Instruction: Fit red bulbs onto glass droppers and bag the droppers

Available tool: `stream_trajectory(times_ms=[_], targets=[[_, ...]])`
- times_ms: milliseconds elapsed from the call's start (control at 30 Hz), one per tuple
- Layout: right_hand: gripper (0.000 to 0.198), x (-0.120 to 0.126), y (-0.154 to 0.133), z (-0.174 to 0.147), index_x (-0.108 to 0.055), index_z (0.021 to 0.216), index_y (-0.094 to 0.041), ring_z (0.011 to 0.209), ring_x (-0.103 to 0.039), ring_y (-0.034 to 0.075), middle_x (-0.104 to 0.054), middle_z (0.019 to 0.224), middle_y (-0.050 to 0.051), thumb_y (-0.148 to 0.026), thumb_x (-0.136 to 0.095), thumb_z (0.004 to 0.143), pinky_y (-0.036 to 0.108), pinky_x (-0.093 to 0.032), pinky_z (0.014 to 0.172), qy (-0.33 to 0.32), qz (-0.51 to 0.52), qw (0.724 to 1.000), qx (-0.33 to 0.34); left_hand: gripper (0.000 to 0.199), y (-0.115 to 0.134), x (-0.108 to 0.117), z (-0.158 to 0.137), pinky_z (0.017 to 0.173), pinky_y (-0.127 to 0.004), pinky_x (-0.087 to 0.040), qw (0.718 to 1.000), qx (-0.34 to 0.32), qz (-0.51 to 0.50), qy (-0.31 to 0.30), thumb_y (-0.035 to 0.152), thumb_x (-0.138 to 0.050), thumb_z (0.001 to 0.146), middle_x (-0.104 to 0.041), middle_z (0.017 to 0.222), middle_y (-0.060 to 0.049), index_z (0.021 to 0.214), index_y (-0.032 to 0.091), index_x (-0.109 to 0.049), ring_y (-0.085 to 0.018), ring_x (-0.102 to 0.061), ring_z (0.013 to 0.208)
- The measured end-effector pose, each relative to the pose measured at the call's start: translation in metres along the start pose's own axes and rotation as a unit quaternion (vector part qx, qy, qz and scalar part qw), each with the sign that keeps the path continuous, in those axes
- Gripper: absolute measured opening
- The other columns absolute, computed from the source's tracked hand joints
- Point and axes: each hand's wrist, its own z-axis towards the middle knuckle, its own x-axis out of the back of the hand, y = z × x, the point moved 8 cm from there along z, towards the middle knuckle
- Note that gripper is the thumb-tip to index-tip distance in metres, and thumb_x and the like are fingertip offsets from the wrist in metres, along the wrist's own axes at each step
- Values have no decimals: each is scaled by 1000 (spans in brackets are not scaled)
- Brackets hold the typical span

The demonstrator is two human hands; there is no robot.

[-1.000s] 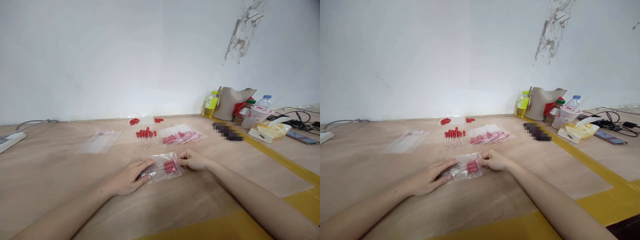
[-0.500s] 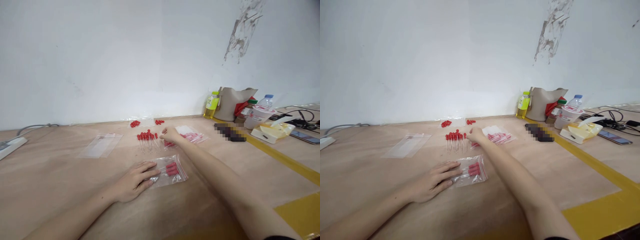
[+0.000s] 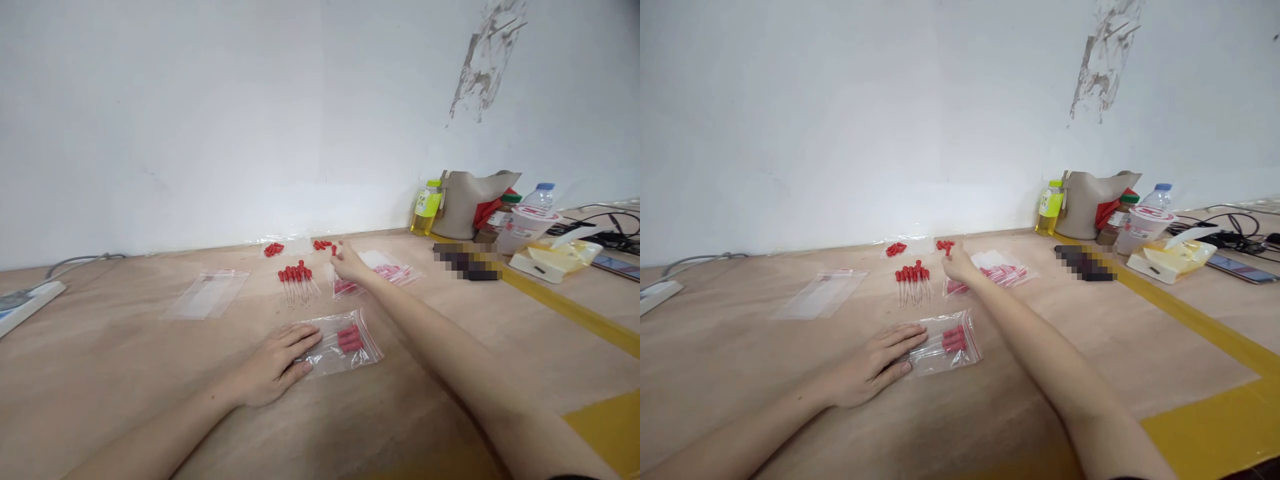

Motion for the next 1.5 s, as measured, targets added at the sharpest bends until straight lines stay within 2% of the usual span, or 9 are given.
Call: stream_trajectory(times_ms=[33,100,233,433,633,1033,1167,1367,1500], targets=[[46,14,8,-13,-28,122,-12,48,-53,11,-53,61,-2,-13,-41,78,23,-44,48,12,17,1000,-1,45,0,0,0,103,-40,-25,1000,1,-1,2,37,-32,90,-31,138,-3,134,27,-27,-21,-29,125],[50,41,28,-42,-21,122,-15,40,-48,10,-47,55,-7,-14,-38,75,21,-42,42,60,136,989,-7,45,0,2,0,103,-40,-26,1000,3,-1,6,38,-32,90,-32,137,-3,133,27,-28,-21,-29,125],[40,67,62,-94,-30,109,-20,44,-49,9,-46,58,-8,-21,-46,71,22,-46,41,127,258,957,-20,44,1,2,1,102,-40,-27,1000,4,0,0,38,-31,90,-33,137,-3,133,28,-28,-21,-30,125],[44,58,69,-116,-32,99,-24,53,-54,9,-49,71,-6,-29,-60,66,26,-51,50,146,327,934,-1,44,-1,1,1,103,-39,-25,1000,2,3,-1,38,-31,90,-32,137,-1,133,29,-27,-20,-29,125],[42,41,64,-117,-39,91,-21,56,-57,11,-53,68,-4,-44,-62,64,28,-50,56,63,367,928,-17,45,0,2,0,103,-38,-26,1000,15,2,-4,38,-31,90,-32,137,-1,133,28,-27,-19,-29,125],[39,47,62,-122,-41,84,-21,54,-52,9,-52,64,-5,-48,-61,64,25,-46,53,44,357,933,-12,46,3,6,1,100,-38,-30,1000,5,-13,28,37,-34,89,-38,134,-5,132,23,-27,-20,-35,121],[40,42,67,-122,-37,85,-22,54,-54,10,-55,67,-5,-48,-60,65,27,-45,54,37,339,940,-35,45,3,7,0,100,-38,-30,999,2,-15,32,36,-35,89,-38,133,-5,132,24,-27,-20,-35,121],[29,33,53,-128,-49,75,-17,57,-49,10,-56,67,0,-42,-61,67,23,-39,55,-34,155,987,23,46,3,7,-1,100,-39,-30,999,3,-18,35,36,-35,89,-39,133,-5,133,25,-27,-21,-36,120],[24,29,44,-129,-55,72,-16,55,-46,10,-55,63,0,-39,-62,66,23,-37,52,-31,57,996,66,46,4,8,-1,100,-40,-30,999,3,-15,34,37,-34,89,-38,134,-5,133,25,-26,-21,-35,121]])
